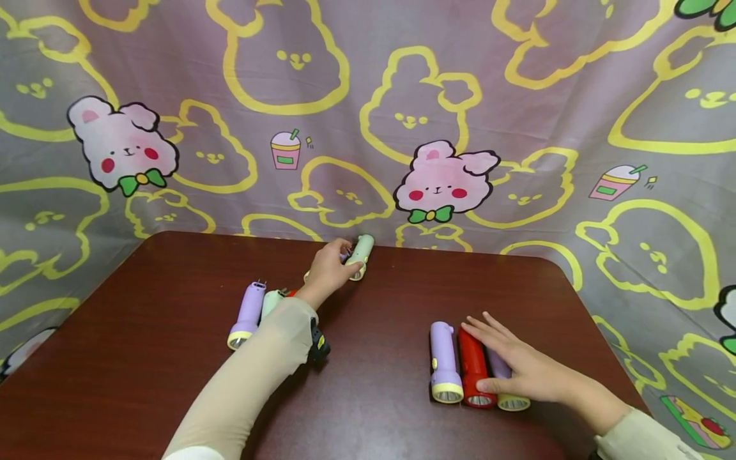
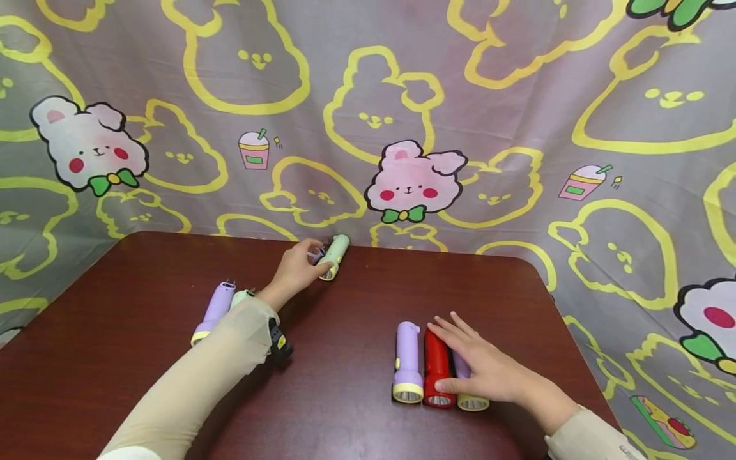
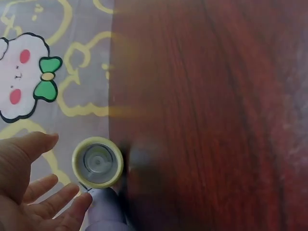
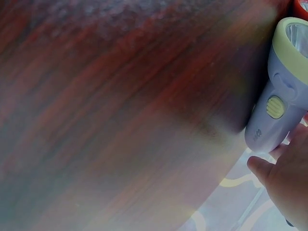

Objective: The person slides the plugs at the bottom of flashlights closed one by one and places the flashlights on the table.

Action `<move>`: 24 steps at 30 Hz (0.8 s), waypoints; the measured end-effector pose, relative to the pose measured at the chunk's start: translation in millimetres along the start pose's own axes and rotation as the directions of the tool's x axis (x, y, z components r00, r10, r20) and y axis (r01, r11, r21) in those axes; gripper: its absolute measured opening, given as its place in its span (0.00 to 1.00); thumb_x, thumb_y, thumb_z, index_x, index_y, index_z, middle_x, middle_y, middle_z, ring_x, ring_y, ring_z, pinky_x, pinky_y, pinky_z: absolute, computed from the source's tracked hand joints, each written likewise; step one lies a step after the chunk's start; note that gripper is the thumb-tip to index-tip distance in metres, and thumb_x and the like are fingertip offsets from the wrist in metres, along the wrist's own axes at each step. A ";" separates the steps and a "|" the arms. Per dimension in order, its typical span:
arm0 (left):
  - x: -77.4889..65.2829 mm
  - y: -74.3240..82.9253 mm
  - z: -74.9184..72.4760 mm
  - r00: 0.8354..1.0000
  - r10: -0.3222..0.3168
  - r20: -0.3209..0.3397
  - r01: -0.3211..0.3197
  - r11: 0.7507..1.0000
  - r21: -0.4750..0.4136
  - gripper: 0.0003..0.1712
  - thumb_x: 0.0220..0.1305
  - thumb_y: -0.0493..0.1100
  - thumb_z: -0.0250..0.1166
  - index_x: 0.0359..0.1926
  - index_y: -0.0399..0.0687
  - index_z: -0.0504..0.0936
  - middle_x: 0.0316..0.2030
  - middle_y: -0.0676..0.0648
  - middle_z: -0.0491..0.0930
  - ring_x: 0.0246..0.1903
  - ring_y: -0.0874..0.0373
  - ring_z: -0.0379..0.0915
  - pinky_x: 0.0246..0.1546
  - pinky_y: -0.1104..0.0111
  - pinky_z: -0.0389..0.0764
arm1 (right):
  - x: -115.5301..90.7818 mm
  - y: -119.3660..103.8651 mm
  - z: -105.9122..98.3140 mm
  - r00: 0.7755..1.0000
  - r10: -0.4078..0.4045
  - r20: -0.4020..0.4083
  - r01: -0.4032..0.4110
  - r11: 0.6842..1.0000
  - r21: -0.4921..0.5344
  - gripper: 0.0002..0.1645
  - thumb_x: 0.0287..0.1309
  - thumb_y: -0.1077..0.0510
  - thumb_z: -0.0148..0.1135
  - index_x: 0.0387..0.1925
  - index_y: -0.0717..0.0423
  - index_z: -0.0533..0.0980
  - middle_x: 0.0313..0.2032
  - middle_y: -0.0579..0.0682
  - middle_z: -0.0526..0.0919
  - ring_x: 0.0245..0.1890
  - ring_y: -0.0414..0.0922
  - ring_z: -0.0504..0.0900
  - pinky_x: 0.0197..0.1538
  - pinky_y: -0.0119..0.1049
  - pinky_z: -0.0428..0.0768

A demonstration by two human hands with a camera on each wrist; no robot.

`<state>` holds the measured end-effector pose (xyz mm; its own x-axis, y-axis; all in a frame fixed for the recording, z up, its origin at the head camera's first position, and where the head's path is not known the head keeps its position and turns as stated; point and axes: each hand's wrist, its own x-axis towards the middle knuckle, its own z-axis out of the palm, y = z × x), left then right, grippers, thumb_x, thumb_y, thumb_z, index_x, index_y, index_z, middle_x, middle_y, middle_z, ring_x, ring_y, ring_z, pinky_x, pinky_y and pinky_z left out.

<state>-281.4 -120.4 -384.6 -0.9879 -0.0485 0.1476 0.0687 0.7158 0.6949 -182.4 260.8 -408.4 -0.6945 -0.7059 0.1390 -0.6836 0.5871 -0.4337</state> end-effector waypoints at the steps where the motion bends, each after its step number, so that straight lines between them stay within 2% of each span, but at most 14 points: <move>1: 1.3 -0.3 0.9 1.000 -0.007 0.014 0.007 1.000 -0.004 0.30 0.61 0.48 0.71 0.60 0.41 0.74 0.55 0.39 0.80 0.54 0.46 0.78 0.54 0.54 0.78 | -0.1 0.0 0.3 1.000 0.002 0.001 -0.002 1.000 0.009 0.51 0.52 0.39 0.71 0.73 0.52 0.62 0.72 0.60 0.64 0.73 0.19 0.31 0.59 0.73 0.66; 6: 7.5 -2.8 6.0 0.997 -0.022 0.074 0.024 1.000 -0.021 0.31 0.62 0.48 0.70 0.62 0.40 0.73 0.56 0.39 0.79 0.55 0.45 0.77 0.53 0.54 0.78 | -0.5 0.1 1.8 1.000 0.003 0.002 -0.003 1.000 0.030 0.51 0.53 0.39 0.71 0.73 0.51 0.61 0.72 0.60 0.64 0.73 0.19 0.31 0.59 0.74 0.65; 11: 14.8 -6.2 10.9 0.997 -0.007 0.083 0.006 1.000 0.012 0.30 0.61 0.49 0.71 0.60 0.40 0.75 0.54 0.39 0.80 0.51 0.45 0.77 0.51 0.55 0.78 | 0.1 1.7 2.2 1.000 -0.007 -0.002 0.007 1.000 -0.005 0.51 0.52 0.39 0.71 0.73 0.50 0.61 0.72 0.59 0.64 0.75 0.22 0.33 0.59 0.71 0.67; 17: 20.0 -6.8 16.1 0.993 -0.006 0.116 0.005 1.000 0.013 0.27 0.60 0.49 0.72 0.56 0.40 0.78 0.50 0.41 0.80 0.44 0.48 0.78 0.42 0.61 0.81 | 0.8 3.3 0.8 1.000 -0.010 -0.013 0.010 0.999 -0.044 0.52 0.51 0.40 0.72 0.73 0.51 0.62 0.72 0.58 0.65 0.76 0.26 0.35 0.61 0.67 0.69; 19: 20.5 -6.0 16.8 0.993 -0.003 0.121 0.001 1.000 0.017 0.26 0.58 0.47 0.73 0.55 0.40 0.78 0.48 0.41 0.80 0.43 0.48 0.77 0.41 0.62 0.80 | 0.6 3.5 0.8 1.000 -0.009 -0.013 0.009 0.999 -0.050 0.52 0.51 0.40 0.72 0.73 0.51 0.62 0.72 0.57 0.65 0.76 0.26 0.35 0.63 0.63 0.68; 21: 20.7 -5.6 17.0 0.992 0.005 0.128 -0.008 1.000 0.023 0.27 0.57 0.46 0.73 0.55 0.40 0.78 0.46 0.42 0.81 0.43 0.49 0.77 0.43 0.63 0.79 | 0.0 3.6 1.0 1.000 -0.009 -0.016 0.009 0.999 -0.048 0.52 0.51 0.40 0.72 0.73 0.51 0.62 0.72 0.57 0.65 0.76 0.25 0.34 0.69 0.52 0.67; 24: 18.9 -4.5 15.9 0.983 0.006 0.182 -0.009 1.000 0.014 0.30 0.56 0.45 0.73 0.58 0.40 0.76 0.46 0.41 0.81 0.46 0.49 0.76 0.46 0.62 0.79 | -1.3 3.5 1.5 1.000 -0.014 -0.021 0.013 0.998 -0.054 0.52 0.51 0.40 0.72 0.73 0.51 0.62 0.72 0.56 0.65 0.76 0.25 0.35 0.70 0.43 0.64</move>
<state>-302.6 -113.5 -396.2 -0.9963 0.0830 0.0215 0.0752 0.7257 0.6839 -183.5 263.1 -411.4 -0.6895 -0.7056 0.1635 -0.7035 0.5986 -0.3832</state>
